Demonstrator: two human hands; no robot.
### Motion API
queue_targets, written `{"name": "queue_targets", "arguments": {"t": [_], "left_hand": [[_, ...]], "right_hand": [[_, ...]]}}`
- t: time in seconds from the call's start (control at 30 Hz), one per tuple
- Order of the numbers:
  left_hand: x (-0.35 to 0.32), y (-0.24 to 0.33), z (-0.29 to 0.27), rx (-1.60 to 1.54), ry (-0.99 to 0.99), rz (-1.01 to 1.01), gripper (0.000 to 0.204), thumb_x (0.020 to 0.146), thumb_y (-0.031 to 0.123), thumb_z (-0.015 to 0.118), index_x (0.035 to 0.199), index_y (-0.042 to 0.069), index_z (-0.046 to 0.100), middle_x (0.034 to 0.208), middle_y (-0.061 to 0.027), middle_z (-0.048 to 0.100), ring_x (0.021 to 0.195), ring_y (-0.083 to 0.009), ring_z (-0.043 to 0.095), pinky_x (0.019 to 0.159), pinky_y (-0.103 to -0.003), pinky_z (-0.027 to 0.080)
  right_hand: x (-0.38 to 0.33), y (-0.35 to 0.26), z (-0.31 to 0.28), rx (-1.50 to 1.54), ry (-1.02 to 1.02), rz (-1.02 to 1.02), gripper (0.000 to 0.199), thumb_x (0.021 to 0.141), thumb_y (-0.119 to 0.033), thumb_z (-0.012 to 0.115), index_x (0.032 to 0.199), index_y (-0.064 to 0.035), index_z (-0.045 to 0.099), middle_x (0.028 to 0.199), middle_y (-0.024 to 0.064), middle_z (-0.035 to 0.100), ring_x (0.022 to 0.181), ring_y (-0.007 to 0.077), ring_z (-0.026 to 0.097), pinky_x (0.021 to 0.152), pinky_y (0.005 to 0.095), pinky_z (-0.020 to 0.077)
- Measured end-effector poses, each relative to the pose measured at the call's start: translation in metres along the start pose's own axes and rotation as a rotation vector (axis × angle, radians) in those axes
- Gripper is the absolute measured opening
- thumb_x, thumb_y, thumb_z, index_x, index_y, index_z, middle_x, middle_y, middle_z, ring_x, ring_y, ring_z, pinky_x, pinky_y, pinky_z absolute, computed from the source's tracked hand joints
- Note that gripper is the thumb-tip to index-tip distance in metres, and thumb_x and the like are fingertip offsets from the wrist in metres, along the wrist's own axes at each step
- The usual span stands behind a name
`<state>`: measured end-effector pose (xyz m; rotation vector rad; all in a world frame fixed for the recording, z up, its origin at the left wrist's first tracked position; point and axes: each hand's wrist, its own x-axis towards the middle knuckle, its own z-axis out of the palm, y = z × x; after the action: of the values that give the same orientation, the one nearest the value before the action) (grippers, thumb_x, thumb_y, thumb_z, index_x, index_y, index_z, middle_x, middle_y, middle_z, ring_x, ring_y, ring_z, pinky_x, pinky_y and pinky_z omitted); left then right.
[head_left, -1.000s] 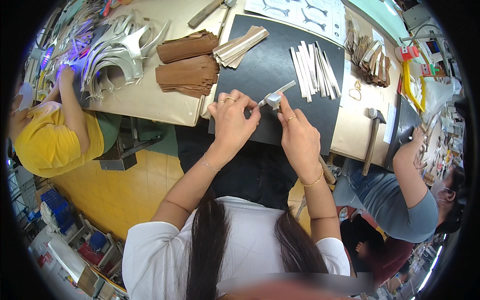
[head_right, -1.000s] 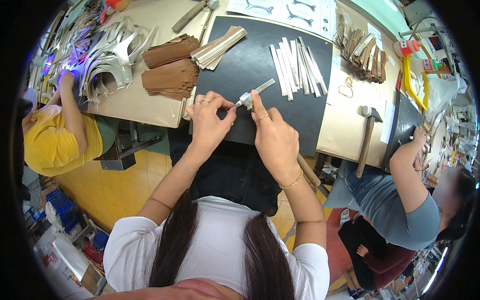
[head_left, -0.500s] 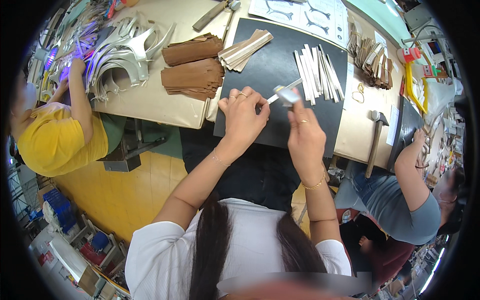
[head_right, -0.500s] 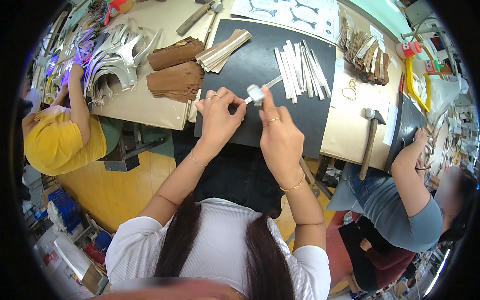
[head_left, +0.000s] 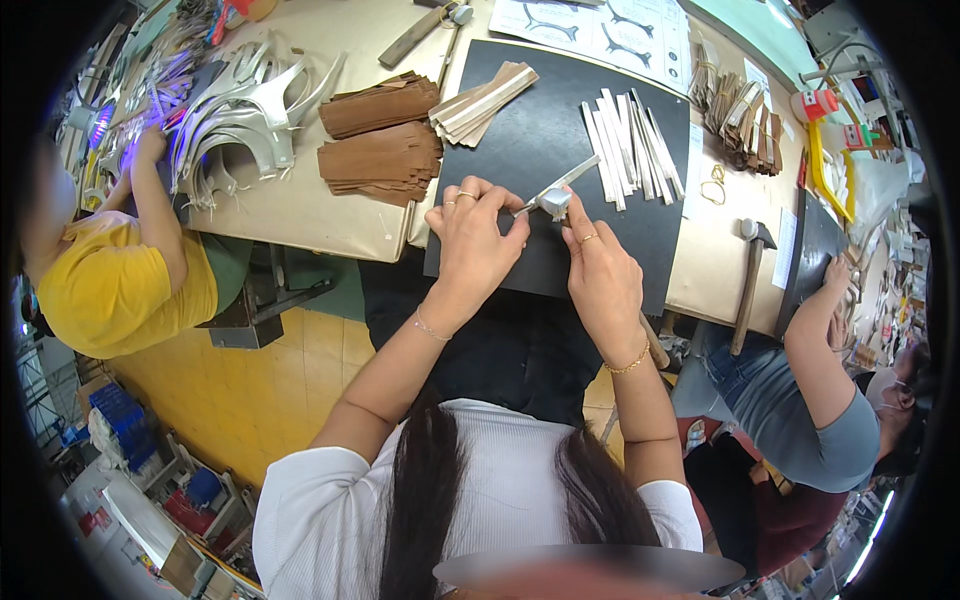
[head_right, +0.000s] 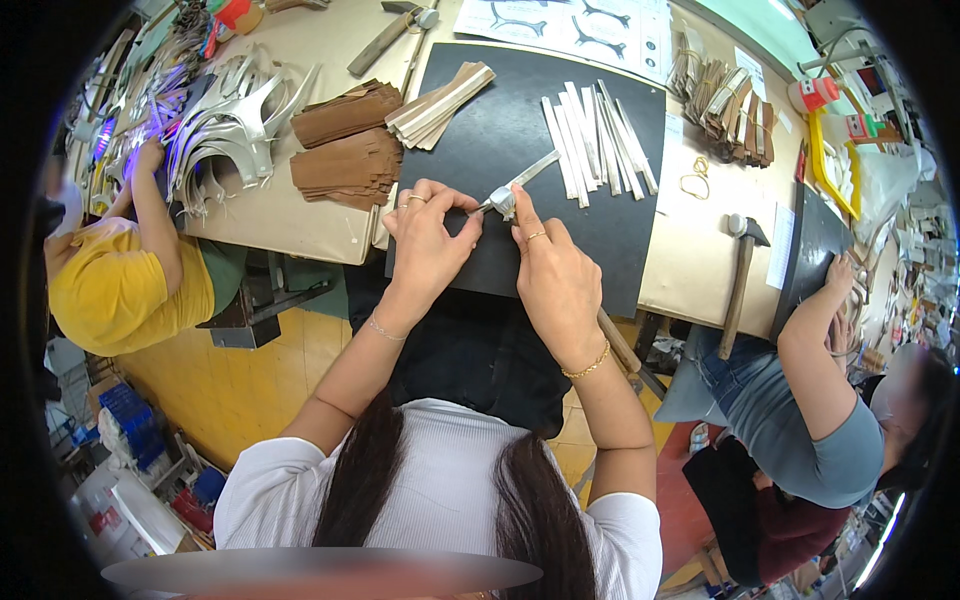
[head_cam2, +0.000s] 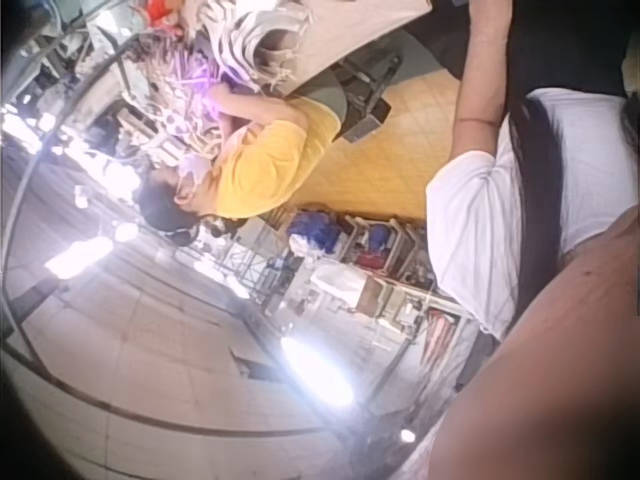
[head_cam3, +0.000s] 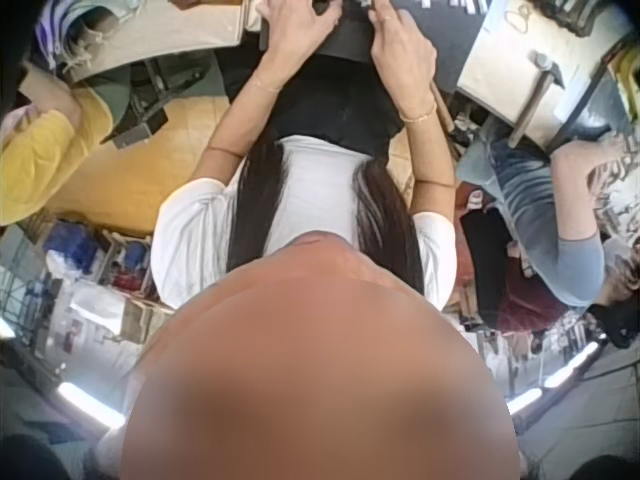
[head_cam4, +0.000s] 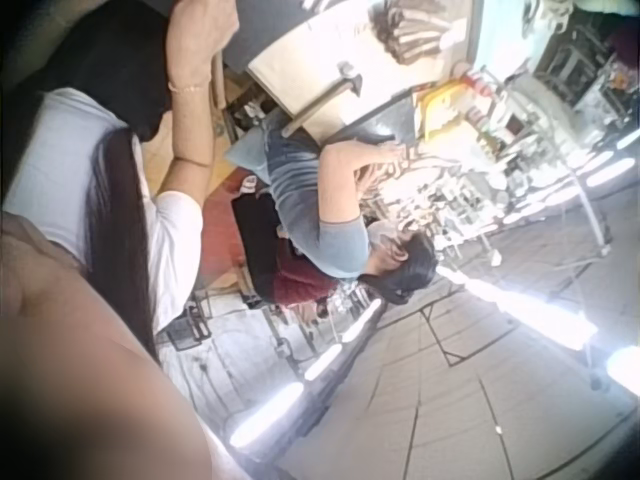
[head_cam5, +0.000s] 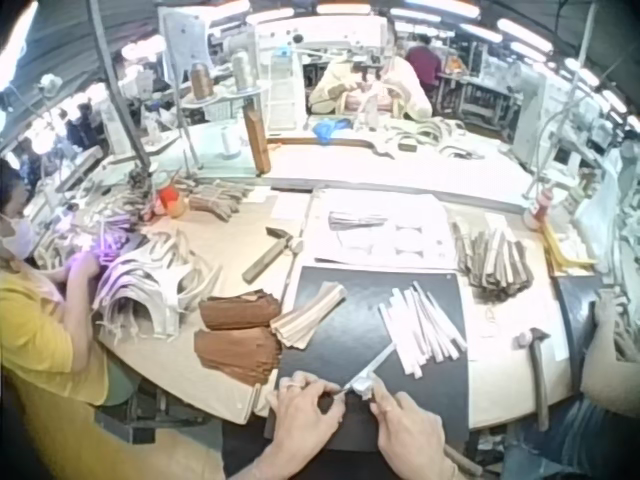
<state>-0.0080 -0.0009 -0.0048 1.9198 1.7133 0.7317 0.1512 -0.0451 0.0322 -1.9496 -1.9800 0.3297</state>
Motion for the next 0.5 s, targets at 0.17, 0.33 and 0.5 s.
{"name": "queue_targets", "arguments": {"t": [0.17,0.33,0.5], "left_hand": [[0.0003,0.0035,0.0029,0.017,0.011,-0.024,0.014,0.079,0.022,0.079,0.088,0.015,0.072,0.101,-0.0011,0.059,0.102,-0.0233,0.052,0.090,-0.040,0.031],[0.0011,0.0053,0.0034,0.017,0.010,-0.023,0.013,0.080,0.023,0.078,0.087,0.015,0.071,0.101,-0.0011,0.058,0.102,-0.0236,0.051,0.090,-0.041,0.030],[0.0015,0.0065,0.0040,0.023,0.009,-0.020,0.011,0.080,0.021,0.078,0.085,0.014,0.070,0.100,-0.0010,0.058,0.101,-0.0242,0.050,0.089,-0.041,0.029]], "right_hand": [[-0.0006,-0.0011,-0.0017,-0.002,-0.006,0.005,0.046,0.101,-0.020,0.059,0.146,-0.0218,0.055,0.080,0.0110,0.058,0.062,0.0333,0.065,0.057,0.0451,0.0535],[-0.0004,-0.0026,-0.0020,-0.014,-0.001,0.003,0.045,0.101,-0.020,0.059,0.146,-0.0213,0.055,0.080,0.0111,0.058,0.062,0.0330,0.065,0.056,0.0449,0.0537],[0.0019,-0.0029,-0.0055,-0.022,-0.009,-0.009,0.046,0.101,-0.020,0.059,0.146,-0.0207,0.055,0.080,0.0108,0.058,0.062,0.0326,0.065,0.056,0.0442,0.0533]]}}
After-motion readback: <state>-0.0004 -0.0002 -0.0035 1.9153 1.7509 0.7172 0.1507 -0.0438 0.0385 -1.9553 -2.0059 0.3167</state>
